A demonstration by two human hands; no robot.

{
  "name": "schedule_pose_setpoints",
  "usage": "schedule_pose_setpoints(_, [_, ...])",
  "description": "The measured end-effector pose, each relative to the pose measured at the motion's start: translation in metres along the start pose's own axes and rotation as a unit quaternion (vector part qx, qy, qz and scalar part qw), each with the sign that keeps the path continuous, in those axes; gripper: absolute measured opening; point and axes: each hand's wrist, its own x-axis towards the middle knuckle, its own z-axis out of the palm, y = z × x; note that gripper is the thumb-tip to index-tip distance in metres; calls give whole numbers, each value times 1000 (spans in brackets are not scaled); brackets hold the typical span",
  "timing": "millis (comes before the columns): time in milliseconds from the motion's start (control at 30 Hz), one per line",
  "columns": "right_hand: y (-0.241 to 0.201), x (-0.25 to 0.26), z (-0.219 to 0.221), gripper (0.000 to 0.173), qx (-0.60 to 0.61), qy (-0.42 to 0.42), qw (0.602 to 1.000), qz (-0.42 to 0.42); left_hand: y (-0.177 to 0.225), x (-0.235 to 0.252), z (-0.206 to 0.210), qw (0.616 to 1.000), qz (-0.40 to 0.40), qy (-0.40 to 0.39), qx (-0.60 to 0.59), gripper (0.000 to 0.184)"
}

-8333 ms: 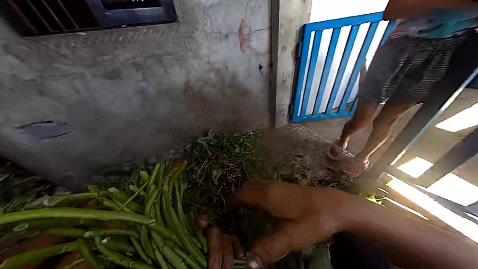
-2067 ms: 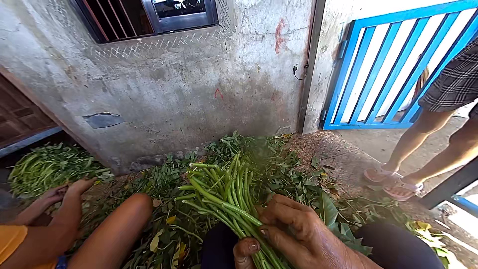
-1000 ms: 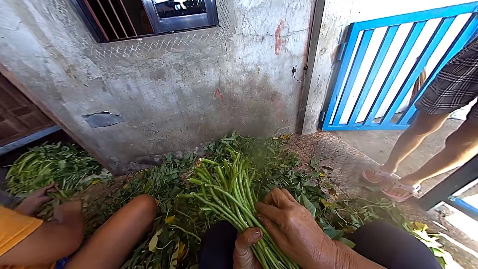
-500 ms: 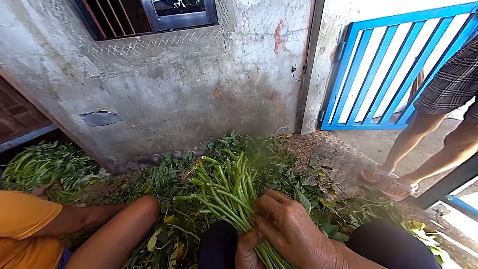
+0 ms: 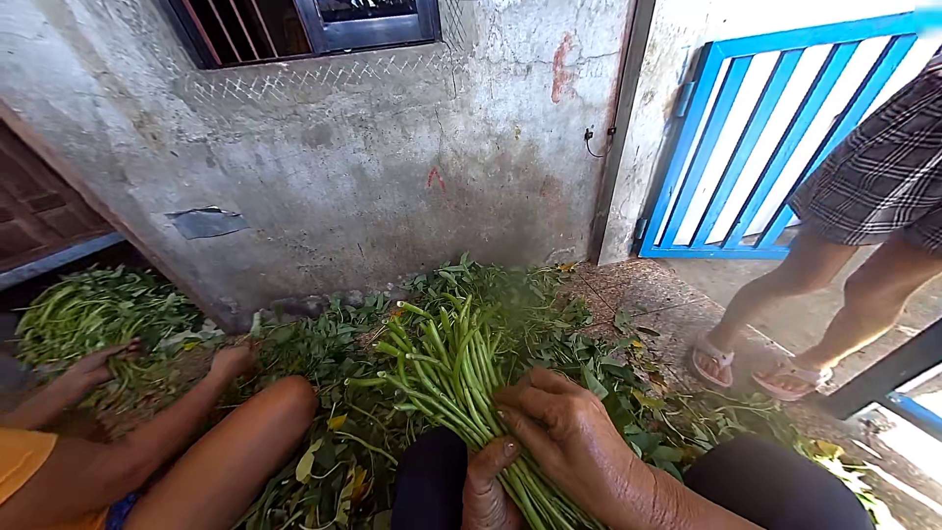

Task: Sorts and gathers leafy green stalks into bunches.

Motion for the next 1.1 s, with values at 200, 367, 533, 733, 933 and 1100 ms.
schedule_pose_setpoints(200, [-3,20,-28,36,223,-137,951,167,6,-4,-1,998,0,-66,12,31])
schedule_pose_setpoints(367, [-34,50,-65,41,247,-154,949,124,45,20,38,984,45,-143,101,34])
schedule_pose_setpoints(533, [-87,76,-99,64,342,-65,937,23,137,64,96,845,155,-361,362,40])
schedule_pose_setpoints(733, [-72,23,-40,25,415,-1,910,3,182,41,93,756,40,-276,592,64])
schedule_pose_setpoints(933, [-26,-69,42,51,396,-60,910,103,115,-24,6,772,-99,-162,606,73])
schedule_pose_setpoints(1100, [-17,-78,28,58,411,-27,902,132,91,-38,0,818,-128,-162,537,69])
